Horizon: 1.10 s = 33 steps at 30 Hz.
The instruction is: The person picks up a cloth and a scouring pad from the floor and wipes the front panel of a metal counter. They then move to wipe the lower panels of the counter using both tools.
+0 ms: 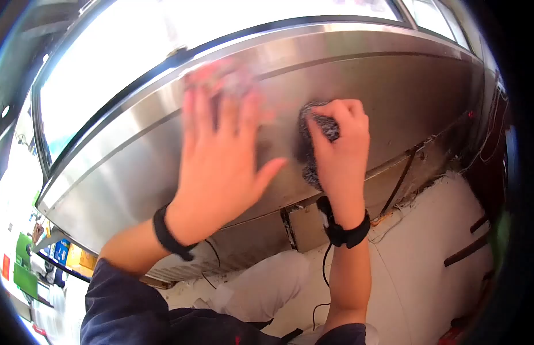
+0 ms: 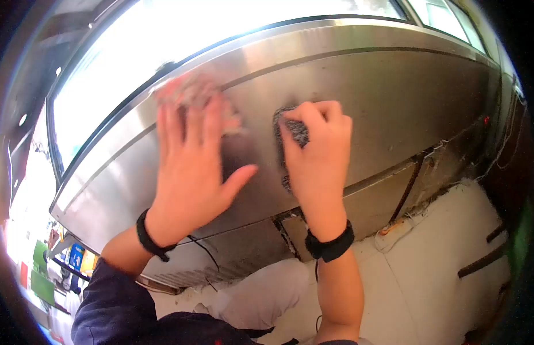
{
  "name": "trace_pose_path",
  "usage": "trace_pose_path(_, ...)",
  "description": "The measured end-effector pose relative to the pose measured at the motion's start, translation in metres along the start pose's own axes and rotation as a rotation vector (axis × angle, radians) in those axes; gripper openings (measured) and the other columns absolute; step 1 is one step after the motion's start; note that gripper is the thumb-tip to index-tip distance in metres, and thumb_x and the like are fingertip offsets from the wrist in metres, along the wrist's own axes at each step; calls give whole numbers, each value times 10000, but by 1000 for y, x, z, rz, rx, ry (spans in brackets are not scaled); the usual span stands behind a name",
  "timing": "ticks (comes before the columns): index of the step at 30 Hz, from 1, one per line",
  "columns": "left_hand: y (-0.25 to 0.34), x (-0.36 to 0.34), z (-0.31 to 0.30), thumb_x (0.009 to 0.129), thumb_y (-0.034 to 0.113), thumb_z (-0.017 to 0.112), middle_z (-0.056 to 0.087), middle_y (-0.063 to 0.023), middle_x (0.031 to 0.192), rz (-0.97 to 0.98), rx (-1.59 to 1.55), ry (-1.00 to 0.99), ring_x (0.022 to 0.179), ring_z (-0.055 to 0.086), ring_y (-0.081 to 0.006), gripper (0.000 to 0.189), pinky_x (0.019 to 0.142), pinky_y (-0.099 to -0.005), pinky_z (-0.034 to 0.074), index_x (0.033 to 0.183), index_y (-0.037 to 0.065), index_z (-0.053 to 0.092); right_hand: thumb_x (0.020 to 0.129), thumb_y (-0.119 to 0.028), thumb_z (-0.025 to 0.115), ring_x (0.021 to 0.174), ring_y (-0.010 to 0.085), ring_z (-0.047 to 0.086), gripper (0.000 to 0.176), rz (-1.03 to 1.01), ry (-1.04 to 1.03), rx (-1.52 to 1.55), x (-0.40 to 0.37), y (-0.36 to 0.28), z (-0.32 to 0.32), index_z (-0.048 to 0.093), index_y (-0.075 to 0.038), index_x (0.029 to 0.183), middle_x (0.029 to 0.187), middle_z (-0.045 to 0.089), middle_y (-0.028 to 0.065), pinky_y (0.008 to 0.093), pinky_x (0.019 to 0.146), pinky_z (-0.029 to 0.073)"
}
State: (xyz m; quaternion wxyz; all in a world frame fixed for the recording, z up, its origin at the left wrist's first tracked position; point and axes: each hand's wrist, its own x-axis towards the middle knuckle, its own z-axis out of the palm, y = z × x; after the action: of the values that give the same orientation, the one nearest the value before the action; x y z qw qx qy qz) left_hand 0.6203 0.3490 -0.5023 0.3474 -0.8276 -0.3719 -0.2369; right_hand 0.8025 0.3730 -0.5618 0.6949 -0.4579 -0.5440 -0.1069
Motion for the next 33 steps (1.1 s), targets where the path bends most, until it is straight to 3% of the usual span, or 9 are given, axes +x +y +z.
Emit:
trace_pose_path(3,3,2,-6,802,430,801,368,-354,1480,1,23,-57,1402,262,-621,1026,1201,-661,172,1514,-113,300,816,-40,782,959,330,544,160,45,-21,36,-5,3,0,696,-84,944,1000,605,97,413,823,488)
trace_pose_path(7,22,32,3,814,411,790,391,-366,1470,63,-32,47,1402,303,-589,1017,1209,-636,187,1520,-121,287,814,-58,788,974,321,543,167,-20,-7,-2,-5,14,-2,696,-101,946,1011,600,82,421,807,494)
trace_pose_path(13,21,20,-3,832,426,766,390,-351,1500,74,6,-75,1407,312,-580,982,1218,-604,205,1513,-111,304,809,-66,791,986,323,543,183,33,33,-92,-9,43,-23,695,-111,959,1024,597,80,429,783,507)
trace_pose_path(15,29,37,4,828,431,772,400,-349,1498,145,-47,80,1415,310,-571,991,1220,-590,214,1517,-104,301,806,-68,793,986,323,544,190,20,51,-104,-15,50,-19,694,-114,961,1027,597,78,429,778,510)
trace_pose_path(18,43,64,15,817,438,783,386,-329,1522,198,-92,148,1428,306,-559,1003,1220,-585,220,1514,-104,307,800,-69,796,987,324,544,200,-7,70,-109,-18,55,-17,693,-120,964,1036,596,76,429,769,515)
trace_pose_path(22,27,44,6,818,457,778,377,-324,1532,233,-24,80,1439,298,-550,1000,1225,-583,213,1502,-110,318,787,-63,798,996,330,542,219,0,53,-104,-27,61,-19,691,-123,968,1048,596,73,430,773,516)
trace_pose_path(24,26,34,3,817,463,773,370,-316,1543,134,41,-20,1448,291,-539,997,1232,-583,204,1498,-110,324,782,-60,801,997,331,541,225,1,56,-108,-30,66,-23,691,-124,967,1048,596,72,428,778,516)
trace_pose_path(28,46,68,15,815,461,776,368,-320,1547,217,-18,99,1454,286,-537,1013,1229,-582,208,1511,-109,311,751,-42,804,991,330,540,244,-9,54,-104,-33,64,-17,686,-131,945,1045,592,61,427,783,517)
trace_pose_path(33,42,63,10,807,450,781,358,-307,1563,210,-10,-24,1468,271,-535,1030,1227,-589,210,1541,-82,291,718,-23,804,991,327,541,269,29,43,-91,-34,63,-20,685,-144,927,1033,580,55,428,766,518)
